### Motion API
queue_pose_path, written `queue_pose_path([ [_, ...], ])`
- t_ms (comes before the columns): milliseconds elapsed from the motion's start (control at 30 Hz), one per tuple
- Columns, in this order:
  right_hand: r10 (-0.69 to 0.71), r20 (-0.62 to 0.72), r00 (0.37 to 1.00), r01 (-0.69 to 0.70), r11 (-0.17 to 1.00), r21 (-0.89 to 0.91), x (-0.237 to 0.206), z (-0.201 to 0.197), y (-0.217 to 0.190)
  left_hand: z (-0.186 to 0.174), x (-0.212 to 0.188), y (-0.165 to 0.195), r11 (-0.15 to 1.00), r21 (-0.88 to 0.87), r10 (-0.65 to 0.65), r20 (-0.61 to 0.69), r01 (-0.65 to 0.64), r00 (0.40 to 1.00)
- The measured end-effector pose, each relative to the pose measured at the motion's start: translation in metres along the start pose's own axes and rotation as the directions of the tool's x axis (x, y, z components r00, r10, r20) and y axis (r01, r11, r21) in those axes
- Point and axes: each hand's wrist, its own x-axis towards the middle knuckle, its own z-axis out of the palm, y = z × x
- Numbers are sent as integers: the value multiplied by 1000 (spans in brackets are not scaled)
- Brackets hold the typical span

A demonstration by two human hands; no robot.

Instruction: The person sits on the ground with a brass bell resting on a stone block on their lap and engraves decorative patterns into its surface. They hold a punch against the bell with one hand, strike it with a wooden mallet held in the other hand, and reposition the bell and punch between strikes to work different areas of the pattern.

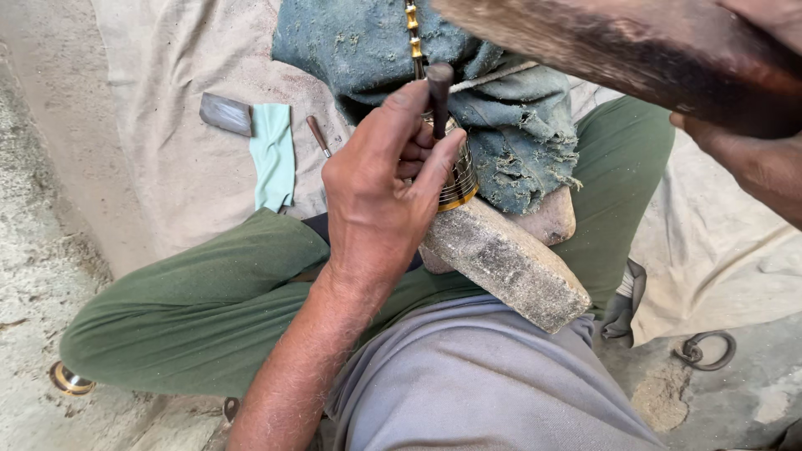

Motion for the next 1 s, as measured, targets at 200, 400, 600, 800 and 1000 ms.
queue_pose_path([
  [200,-53,26,998,55,994,-91,13,-5,6,6,-5,6,998,54,19,-16,-18,1000],
  [400,-104,44,994,108,987,-115,21,-1,6,10,-3,8,997,75,12,-16,-11,1000],
  [600,-152,53,987,158,976,-151,24,-3,3,12,-5,8,995,103,-17,-9,18,1000],
  [800,-167,52,984,174,966,-190,21,-7,3,14,-9,9,999,41,-11,-50,13,999],
  [1000,-187,56,981,195,956,-219,17,-13,0,17,-13,10,999,39,-15,-77,18,997],
])
